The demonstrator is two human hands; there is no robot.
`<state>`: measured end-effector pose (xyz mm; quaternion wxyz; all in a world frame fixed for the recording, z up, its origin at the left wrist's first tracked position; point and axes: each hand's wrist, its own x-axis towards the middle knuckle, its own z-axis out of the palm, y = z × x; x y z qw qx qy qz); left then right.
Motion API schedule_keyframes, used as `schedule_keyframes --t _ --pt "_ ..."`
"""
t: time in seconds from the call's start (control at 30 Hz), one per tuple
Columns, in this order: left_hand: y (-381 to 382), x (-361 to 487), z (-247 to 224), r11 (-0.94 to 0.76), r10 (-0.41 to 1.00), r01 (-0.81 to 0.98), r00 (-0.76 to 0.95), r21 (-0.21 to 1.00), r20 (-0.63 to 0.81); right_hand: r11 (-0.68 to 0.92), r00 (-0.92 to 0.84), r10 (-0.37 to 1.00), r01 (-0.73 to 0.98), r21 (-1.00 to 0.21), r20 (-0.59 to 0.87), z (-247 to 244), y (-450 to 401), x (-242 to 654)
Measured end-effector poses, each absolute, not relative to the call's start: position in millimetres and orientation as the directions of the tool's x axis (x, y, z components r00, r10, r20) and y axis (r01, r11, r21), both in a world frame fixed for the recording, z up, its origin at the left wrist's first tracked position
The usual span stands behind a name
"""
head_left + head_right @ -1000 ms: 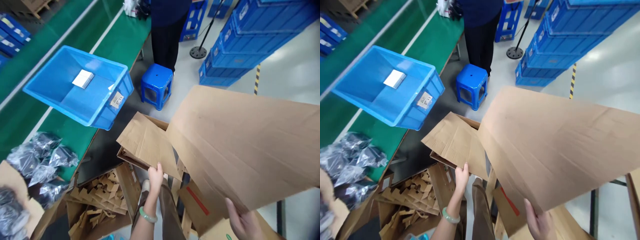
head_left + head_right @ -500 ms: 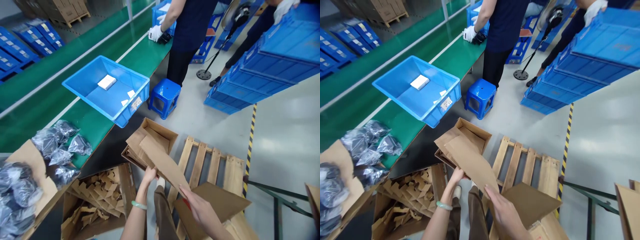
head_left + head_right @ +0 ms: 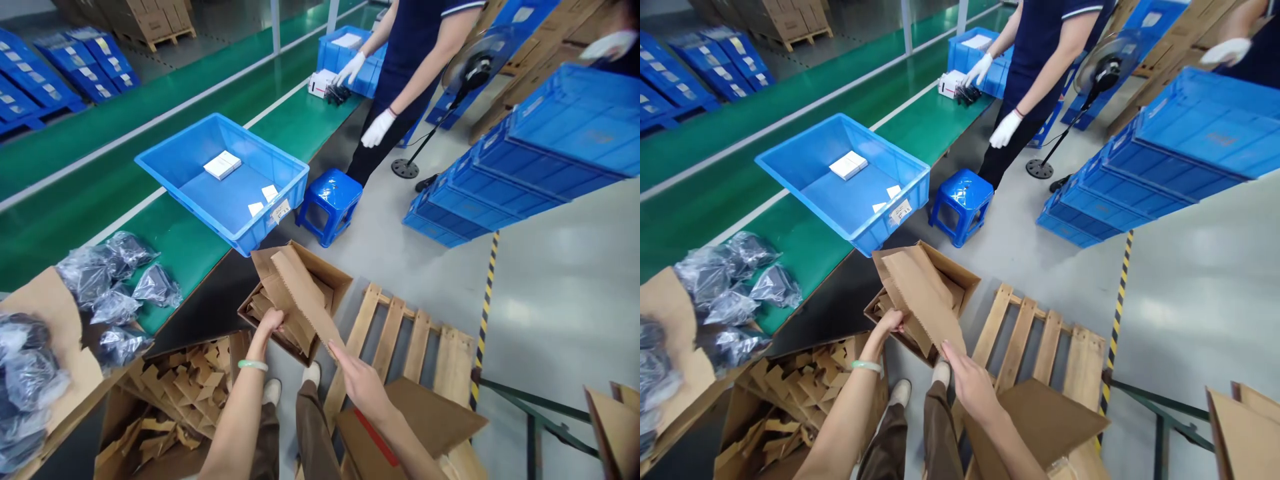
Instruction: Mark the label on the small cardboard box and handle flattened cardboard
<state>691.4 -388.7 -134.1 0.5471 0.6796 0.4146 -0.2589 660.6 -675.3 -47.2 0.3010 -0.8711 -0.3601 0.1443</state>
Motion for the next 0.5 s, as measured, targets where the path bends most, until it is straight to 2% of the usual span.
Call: schedule_keyframes --t 0.2,0.33,0.5 --pt "-406.6 670.2 -180.1 -0.031 0.391 0.789 0.574 0.613 -0.719 -0.673 0.770 0.620 0.421 -0.608 -0.152 -109.7 -646.2 676.6" --pt "-422.9 656.5 -192.5 -0.016 0.401 0.769 0.591 0.639 -0.700 -0.682 0.742 0.636 0.415 -0.602 -0.210 -130.7 -624.1 678.4" --pt "-440.0 636.3 -197.0 0.021 0.384 0.759 0.595 0.651 -0.706 -0.738 0.756 0.604 0.414 -0.532 -0.250 -155.7 -594.5 679.6"
